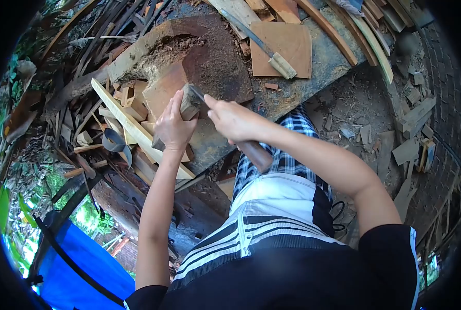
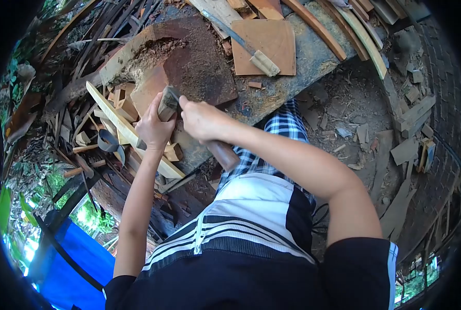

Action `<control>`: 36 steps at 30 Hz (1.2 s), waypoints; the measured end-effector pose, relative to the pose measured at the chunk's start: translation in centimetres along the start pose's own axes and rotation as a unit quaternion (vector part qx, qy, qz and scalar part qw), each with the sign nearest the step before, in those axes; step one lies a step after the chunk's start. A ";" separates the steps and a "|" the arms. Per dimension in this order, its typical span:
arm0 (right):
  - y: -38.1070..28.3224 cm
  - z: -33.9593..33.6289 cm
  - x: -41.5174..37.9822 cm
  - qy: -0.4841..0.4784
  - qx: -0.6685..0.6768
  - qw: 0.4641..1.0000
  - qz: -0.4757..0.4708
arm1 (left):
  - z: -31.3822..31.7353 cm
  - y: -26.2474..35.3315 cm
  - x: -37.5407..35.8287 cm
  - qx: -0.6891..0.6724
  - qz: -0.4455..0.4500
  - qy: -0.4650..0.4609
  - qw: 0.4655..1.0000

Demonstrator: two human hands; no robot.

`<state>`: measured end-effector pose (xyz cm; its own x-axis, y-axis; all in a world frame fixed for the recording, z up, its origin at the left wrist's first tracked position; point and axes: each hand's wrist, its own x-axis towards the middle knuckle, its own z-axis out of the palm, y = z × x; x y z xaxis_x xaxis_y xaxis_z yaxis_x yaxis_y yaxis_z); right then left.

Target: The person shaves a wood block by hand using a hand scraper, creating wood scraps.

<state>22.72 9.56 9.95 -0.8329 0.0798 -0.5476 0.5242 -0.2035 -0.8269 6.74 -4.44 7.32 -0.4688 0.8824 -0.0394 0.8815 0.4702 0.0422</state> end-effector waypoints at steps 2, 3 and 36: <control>0.1 0.0 1.0 -0.003 -0.003 1.000 0.018 | -0.1 0.1 -0.2 -0.001 0.005 0.012 1.000; -0.1 0.3 0.7 0.014 -0.015 1.000 -0.002 | -0.1 0.2 0.0 -0.006 0.013 0.018 1.000; -0.1 0.3 -1.2 0.007 -0.026 0.999 -0.024 | 0.3 0.1 -0.4 -0.003 -0.004 0.006 1.000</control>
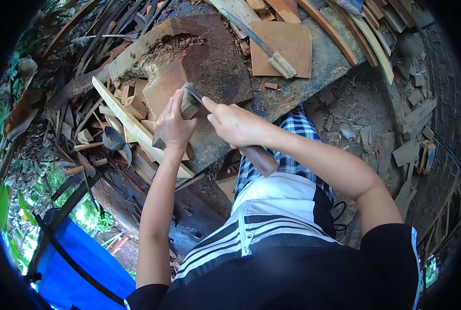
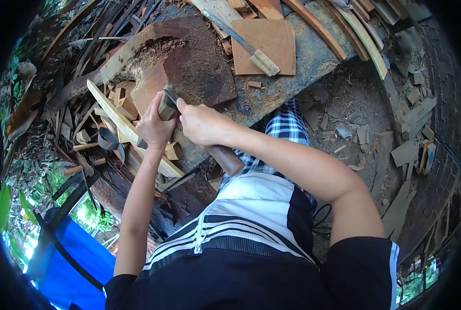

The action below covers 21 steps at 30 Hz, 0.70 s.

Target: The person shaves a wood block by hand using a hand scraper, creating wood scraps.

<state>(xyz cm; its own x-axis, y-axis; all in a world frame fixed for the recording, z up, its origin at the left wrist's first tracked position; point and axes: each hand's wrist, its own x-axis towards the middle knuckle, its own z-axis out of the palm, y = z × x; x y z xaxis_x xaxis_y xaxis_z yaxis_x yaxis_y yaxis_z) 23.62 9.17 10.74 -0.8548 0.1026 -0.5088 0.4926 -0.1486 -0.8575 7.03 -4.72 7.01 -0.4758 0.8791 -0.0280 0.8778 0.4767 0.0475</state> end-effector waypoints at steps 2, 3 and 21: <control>-0.2 -0.3 0.3 0.005 -0.023 1.000 -0.009 | -0.6 0.2 0.6 -0.005 -0.014 -0.005 1.000; -0.1 -0.1 0.3 0.010 -0.039 0.999 -0.013 | -1.0 0.6 0.5 -0.004 -0.028 -0.026 0.999; 0.8 1.1 -0.4 0.028 -0.063 0.997 -0.024 | 0.5 0.1 -0.8 -0.002 0.016 0.037 0.999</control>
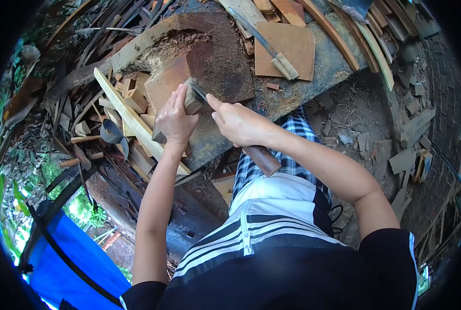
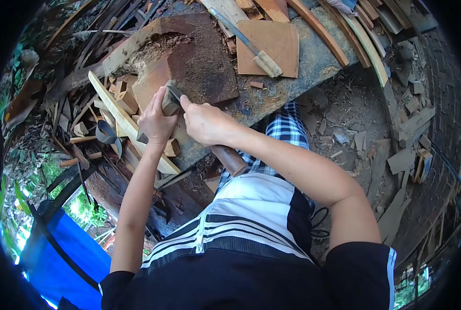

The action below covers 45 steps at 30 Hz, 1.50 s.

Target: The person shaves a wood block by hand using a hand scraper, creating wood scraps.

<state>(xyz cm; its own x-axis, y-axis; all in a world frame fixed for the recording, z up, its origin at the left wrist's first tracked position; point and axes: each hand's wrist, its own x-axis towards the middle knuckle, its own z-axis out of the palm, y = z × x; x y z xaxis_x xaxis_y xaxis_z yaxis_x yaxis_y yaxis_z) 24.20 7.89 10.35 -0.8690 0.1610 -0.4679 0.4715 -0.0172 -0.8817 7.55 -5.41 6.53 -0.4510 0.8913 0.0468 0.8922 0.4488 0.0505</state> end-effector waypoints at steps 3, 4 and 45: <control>-0.2 -0.1 -0.5 0.023 0.037 0.999 0.000 | 0.5 0.5 0.1 -0.001 0.016 0.014 1.000; -0.1 0.2 -0.8 0.024 0.064 0.998 0.014 | 0.6 0.7 -0.6 0.000 0.014 0.015 1.000; 2.6 -1.9 2.9 0.057 0.114 0.988 0.086 | 4.4 0.2 1.6 -0.072 -0.110 -0.023 0.991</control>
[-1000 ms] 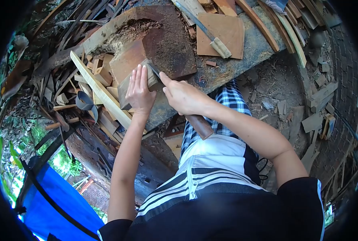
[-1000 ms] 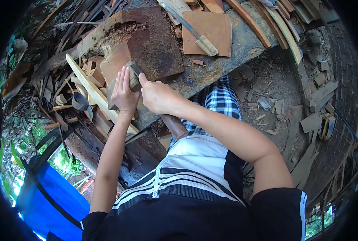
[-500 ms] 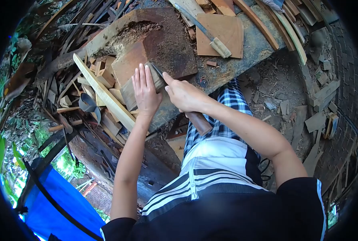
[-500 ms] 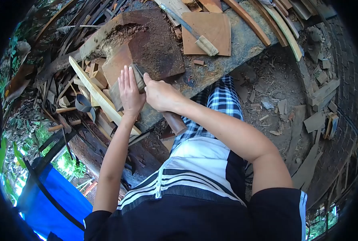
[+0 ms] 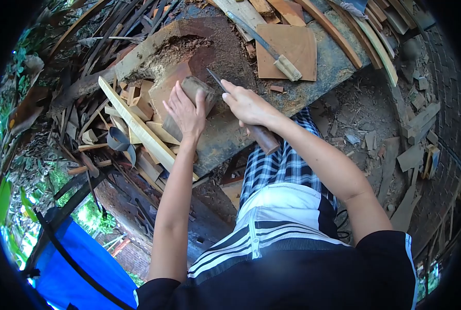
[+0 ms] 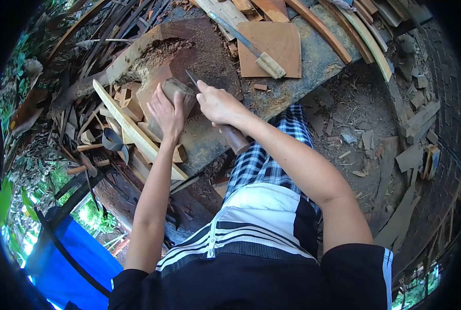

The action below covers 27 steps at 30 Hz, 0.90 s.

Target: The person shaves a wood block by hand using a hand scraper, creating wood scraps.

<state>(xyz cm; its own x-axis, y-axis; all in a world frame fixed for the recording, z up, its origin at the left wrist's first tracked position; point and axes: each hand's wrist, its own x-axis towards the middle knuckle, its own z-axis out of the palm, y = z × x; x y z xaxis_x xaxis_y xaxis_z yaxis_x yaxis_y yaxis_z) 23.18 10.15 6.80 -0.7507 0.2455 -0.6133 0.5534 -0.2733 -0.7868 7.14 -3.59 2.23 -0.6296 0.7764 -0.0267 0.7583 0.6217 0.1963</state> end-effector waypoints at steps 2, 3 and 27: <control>0.2 -0.2 0.6 0.003 -0.005 1.000 -0.012 | 0.7 1.3 1.0 0.005 -0.013 0.064 0.998; -0.1 -0.3 0.8 -0.016 -0.019 0.999 -0.034 | 0.9 1.6 1.5 -0.006 -0.025 0.073 0.997; -2.4 -0.5 -1.5 -0.031 -0.058 0.998 -0.008 | 1.8 2.9 3.3 0.062 -0.095 0.078 0.991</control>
<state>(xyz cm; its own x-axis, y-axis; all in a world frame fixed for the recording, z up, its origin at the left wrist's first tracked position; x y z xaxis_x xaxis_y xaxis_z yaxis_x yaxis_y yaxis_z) 23.16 10.88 9.60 -0.7782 0.1895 -0.5988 0.5773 -0.1594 -0.8008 7.52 0.97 0.98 -0.7739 0.6251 0.1016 0.6326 0.7702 0.0806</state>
